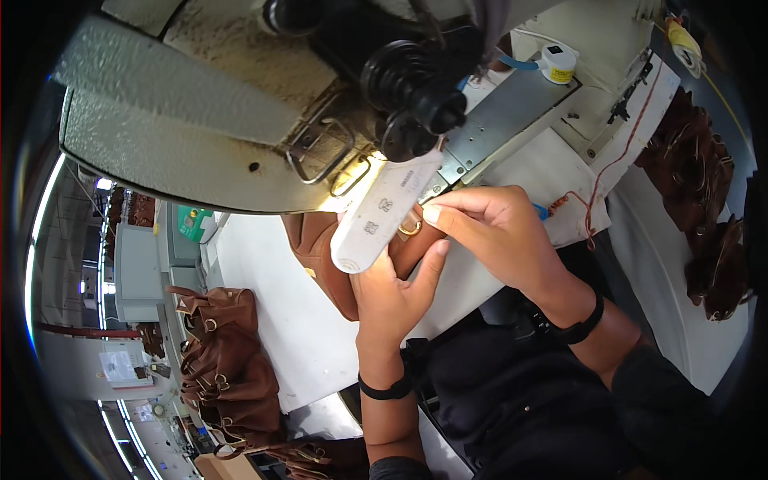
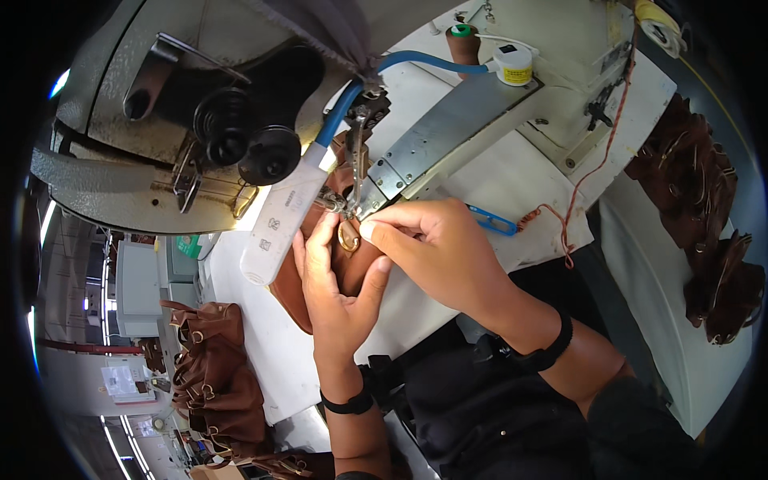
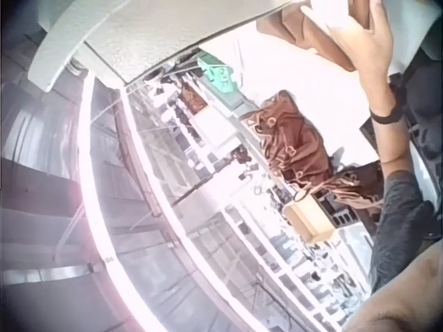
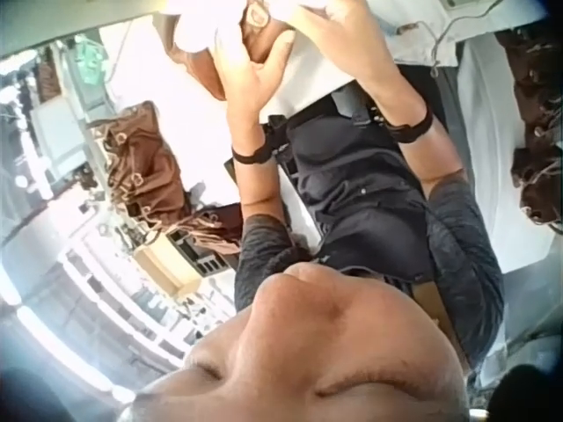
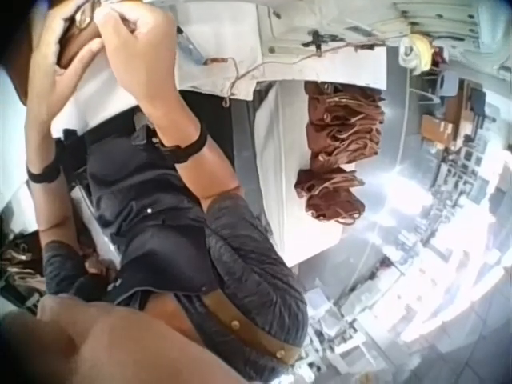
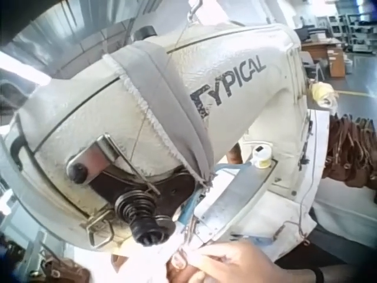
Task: Operating an industrial sewing machine to assemble leather bags, including stitching panels and checking the zipper area.
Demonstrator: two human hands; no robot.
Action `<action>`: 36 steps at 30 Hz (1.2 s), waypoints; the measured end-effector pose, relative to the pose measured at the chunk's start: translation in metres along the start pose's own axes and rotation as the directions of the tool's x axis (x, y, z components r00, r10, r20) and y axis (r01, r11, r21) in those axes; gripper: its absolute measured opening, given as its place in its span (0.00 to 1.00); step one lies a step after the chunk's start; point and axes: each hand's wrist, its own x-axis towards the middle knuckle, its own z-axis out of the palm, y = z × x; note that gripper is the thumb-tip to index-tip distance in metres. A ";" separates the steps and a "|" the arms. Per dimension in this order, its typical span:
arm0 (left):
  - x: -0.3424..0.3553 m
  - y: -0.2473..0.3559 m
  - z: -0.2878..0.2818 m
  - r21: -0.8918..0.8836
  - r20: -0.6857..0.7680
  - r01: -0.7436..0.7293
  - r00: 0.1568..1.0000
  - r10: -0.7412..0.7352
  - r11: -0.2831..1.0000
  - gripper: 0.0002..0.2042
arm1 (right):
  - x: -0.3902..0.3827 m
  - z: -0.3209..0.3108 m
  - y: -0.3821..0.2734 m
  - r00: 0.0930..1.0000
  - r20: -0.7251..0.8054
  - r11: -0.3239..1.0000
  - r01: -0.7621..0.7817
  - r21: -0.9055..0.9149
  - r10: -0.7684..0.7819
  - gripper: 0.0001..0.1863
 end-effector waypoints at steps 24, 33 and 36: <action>-0.001 0.048 0.031 -0.585 -0.267 0.352 0.767 -0.583 0.731 0.16 | -0.017 -0.003 0.047 0.984 0.021 0.985 0.175 -0.011 -0.175 0.11; 0.001 0.041 0.026 -0.694 -0.179 0.358 0.754 -0.632 0.624 0.16 | -0.019 -0.005 0.033 0.987 0.034 0.987 0.159 -0.026 -0.158 0.09; 0.002 0.041 0.026 -0.710 -0.165 0.369 0.741 -0.651 0.600 0.16 | -0.018 -0.006 0.030 0.987 0.033 0.987 0.160 -0.026 -0.159 0.08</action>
